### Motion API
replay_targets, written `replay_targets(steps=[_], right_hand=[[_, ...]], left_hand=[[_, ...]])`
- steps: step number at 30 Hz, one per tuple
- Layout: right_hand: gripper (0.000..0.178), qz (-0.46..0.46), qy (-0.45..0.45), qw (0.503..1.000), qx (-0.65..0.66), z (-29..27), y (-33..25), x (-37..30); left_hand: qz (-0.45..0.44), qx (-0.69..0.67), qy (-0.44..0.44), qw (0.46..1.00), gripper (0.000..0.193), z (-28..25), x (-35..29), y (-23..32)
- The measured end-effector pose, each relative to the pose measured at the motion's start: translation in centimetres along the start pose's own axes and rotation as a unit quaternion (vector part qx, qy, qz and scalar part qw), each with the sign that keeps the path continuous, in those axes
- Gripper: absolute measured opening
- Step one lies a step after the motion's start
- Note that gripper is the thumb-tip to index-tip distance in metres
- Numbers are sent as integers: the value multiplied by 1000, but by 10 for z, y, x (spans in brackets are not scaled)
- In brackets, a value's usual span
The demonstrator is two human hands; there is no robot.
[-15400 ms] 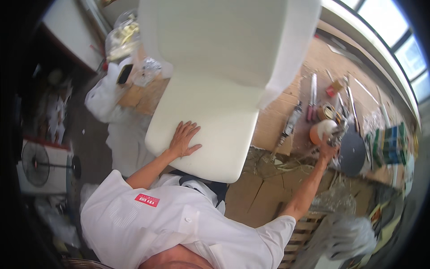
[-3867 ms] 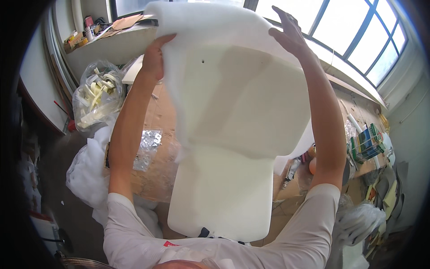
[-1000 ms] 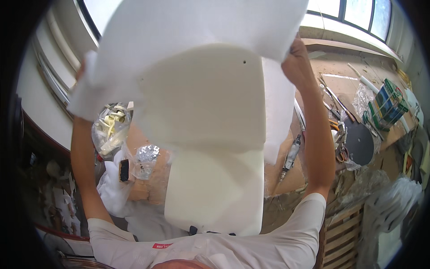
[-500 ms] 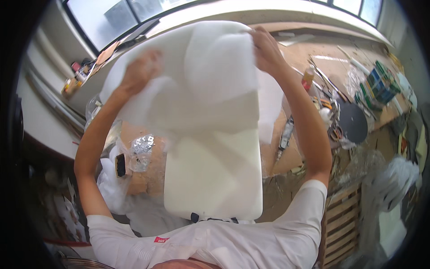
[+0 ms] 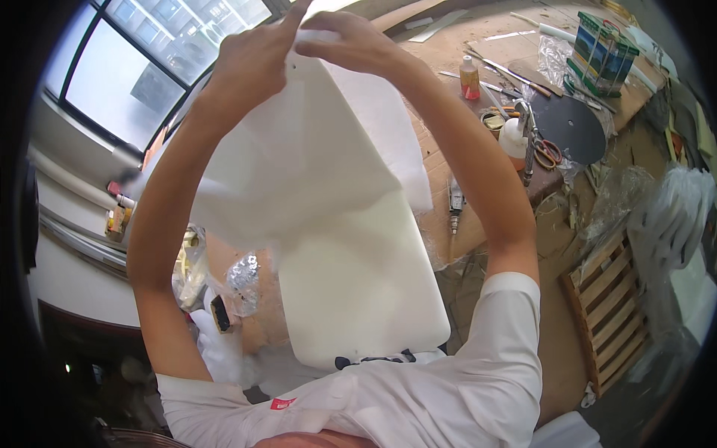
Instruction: The person applies foam padding to a chair frame using an adhesive spray gun.
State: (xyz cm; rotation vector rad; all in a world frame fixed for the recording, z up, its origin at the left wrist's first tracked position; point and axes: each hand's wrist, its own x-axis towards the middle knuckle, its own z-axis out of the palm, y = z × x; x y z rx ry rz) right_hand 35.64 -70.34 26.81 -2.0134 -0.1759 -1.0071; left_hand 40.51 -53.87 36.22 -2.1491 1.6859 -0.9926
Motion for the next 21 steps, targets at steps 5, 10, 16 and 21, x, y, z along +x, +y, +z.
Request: replay_targets(steps=[5, 10, 16, 21], right_hand=[[64, 41, 91, 956, -275, -24, 71, -61], [45, 130, 16, 988, -82, -11, 73, -77], [19, -43, 96, 986, -132, 13, 39, -108], [13, -35, -97, 940, -326, 75, -20, -89]], left_hand=[[126, 78, 63, 987, 35, 20, 1, -28], [128, 84, 97, 983, 41, 34, 9, -12], [137, 29, -16, 990, 26, 53, -5, -31], [109, 17, 56, 992, 17, 73, -23, -55]])
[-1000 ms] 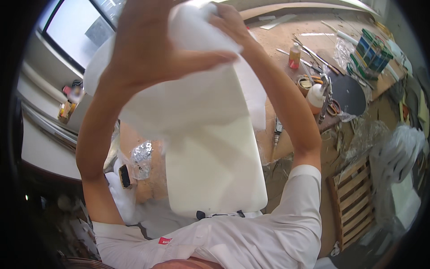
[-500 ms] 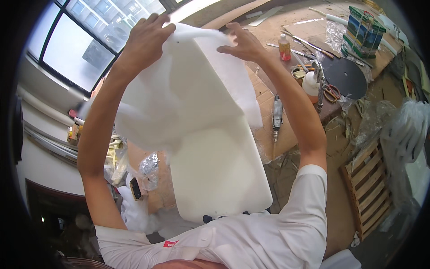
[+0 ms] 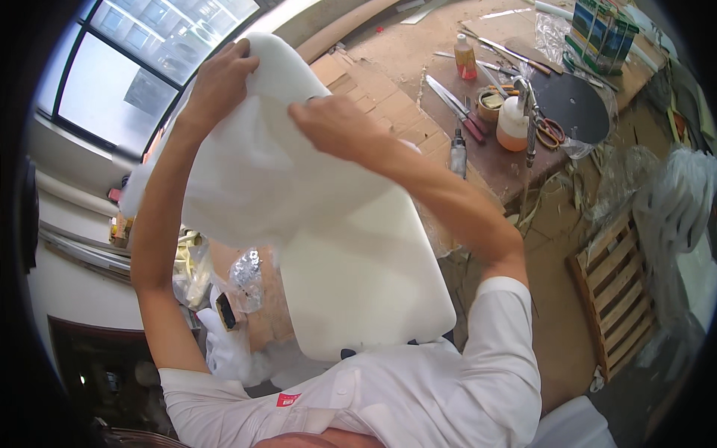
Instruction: The person applies foam padding to a chair frame using an adhesive spray gun.
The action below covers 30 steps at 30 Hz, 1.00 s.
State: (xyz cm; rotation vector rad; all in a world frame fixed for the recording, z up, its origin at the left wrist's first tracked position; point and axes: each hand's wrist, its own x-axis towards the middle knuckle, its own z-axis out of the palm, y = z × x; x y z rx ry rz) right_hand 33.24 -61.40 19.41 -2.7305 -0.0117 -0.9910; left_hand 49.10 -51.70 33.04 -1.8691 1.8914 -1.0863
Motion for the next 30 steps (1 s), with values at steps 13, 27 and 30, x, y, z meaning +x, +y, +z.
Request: replay_targets(steps=[13, 27, 30], right_hand=[[40, 77, 184, 963, 180, 39, 69, -67], [20, 98, 147, 980, 89, 114, 65, -157], [15, 115, 163, 980, -7, 147, 18, -134]], left_hand=[[97, -114, -253, 956, 56, -9, 41, 69], [208, -308, -164, 913, 10, 53, 23, 108], [262, -238, -73, 932, 4, 53, 3, 118]])
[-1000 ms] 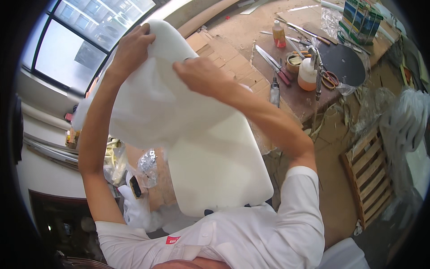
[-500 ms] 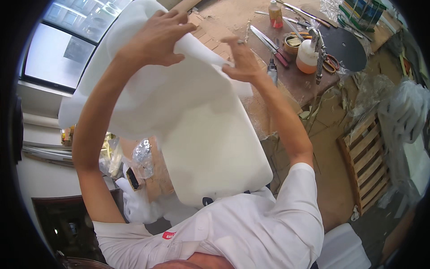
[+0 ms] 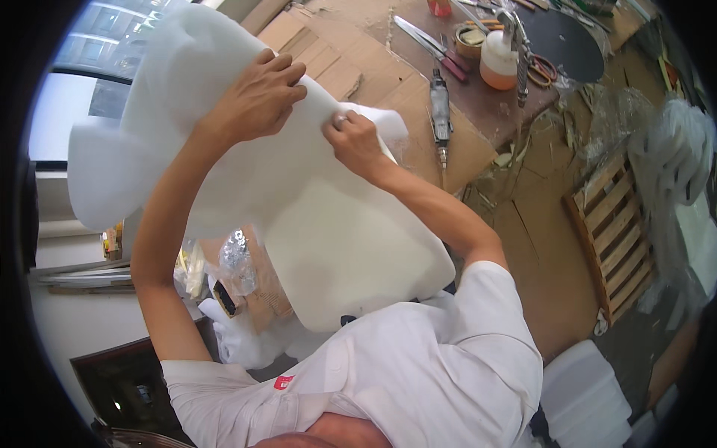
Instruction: The person applies foam padding to a chair frame using an adhesive spray gun.
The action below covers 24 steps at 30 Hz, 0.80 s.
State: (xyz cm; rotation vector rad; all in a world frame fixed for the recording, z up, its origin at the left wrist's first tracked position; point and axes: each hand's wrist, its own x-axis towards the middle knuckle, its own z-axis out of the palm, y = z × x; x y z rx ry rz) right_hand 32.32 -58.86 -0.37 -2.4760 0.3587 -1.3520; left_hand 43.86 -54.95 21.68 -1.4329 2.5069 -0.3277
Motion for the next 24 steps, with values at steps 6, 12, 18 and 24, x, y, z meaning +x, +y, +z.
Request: replay_targets(steps=[6, 12, 18, 24], right_hand=[[40, 64, -8, 995, 73, -12, 25, -8], [63, 145, -64, 987, 22, -16, 92, -52], [26, 214, -140, 963, 87, 9, 110, -59], [10, 108, -181, 977, 20, 80, 54, -37]], left_hand=[[-38, 77, -68, 994, 38, 30, -1, 5], [-11, 81, 23, 996, 41, 63, 25, 32], [-18, 39, -62, 997, 7, 85, 31, 27], [-21, 41, 16, 999, 10, 91, 6, 25]])
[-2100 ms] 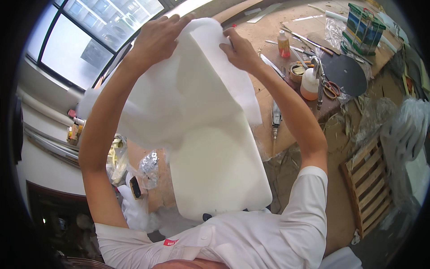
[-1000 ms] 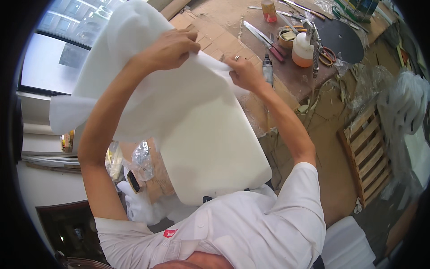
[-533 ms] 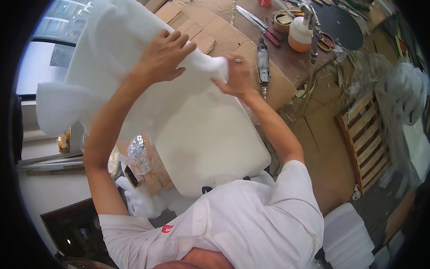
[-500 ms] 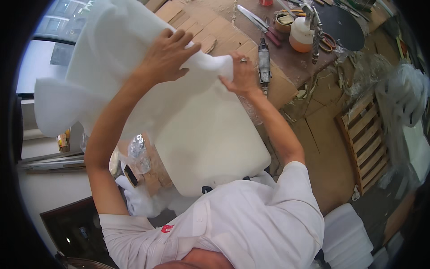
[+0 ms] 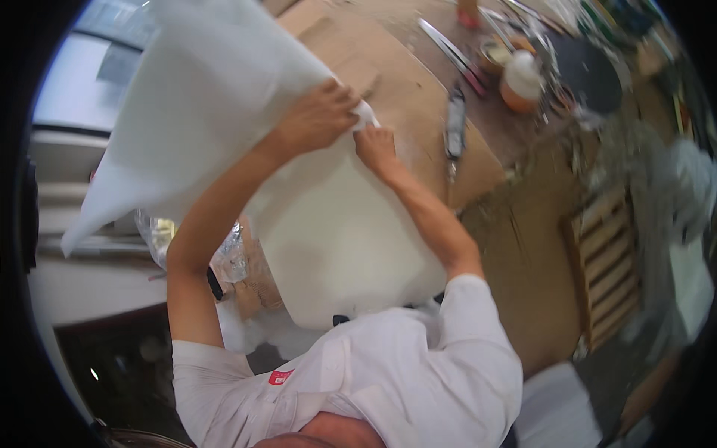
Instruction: The person applies foam padding to a chair frame using an adhesive spray gun.
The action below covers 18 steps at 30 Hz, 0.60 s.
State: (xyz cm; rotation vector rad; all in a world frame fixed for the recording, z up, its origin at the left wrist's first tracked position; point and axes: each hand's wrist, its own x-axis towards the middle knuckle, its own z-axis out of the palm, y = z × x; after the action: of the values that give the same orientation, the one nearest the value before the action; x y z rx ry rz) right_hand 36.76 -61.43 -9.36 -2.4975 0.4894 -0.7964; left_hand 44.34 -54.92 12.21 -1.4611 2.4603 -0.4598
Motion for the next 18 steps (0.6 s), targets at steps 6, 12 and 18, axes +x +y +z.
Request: replay_targets(steps=[6, 12, 18], right_hand=[[21, -55, 21, 998, 28, 11, 9, 8], [38, -120, -79, 986, 90, -124, -115, 1], [129, -361, 59, 921, 136, -184, -291, 71]], left_hand=[[-70, -43, 157, 984, 16, 22, -26, 30], [-305, -112, 384, 864, 26, -4, -214, 104], [-608, 203, 423, 641, 40, -63, -392, 40]])
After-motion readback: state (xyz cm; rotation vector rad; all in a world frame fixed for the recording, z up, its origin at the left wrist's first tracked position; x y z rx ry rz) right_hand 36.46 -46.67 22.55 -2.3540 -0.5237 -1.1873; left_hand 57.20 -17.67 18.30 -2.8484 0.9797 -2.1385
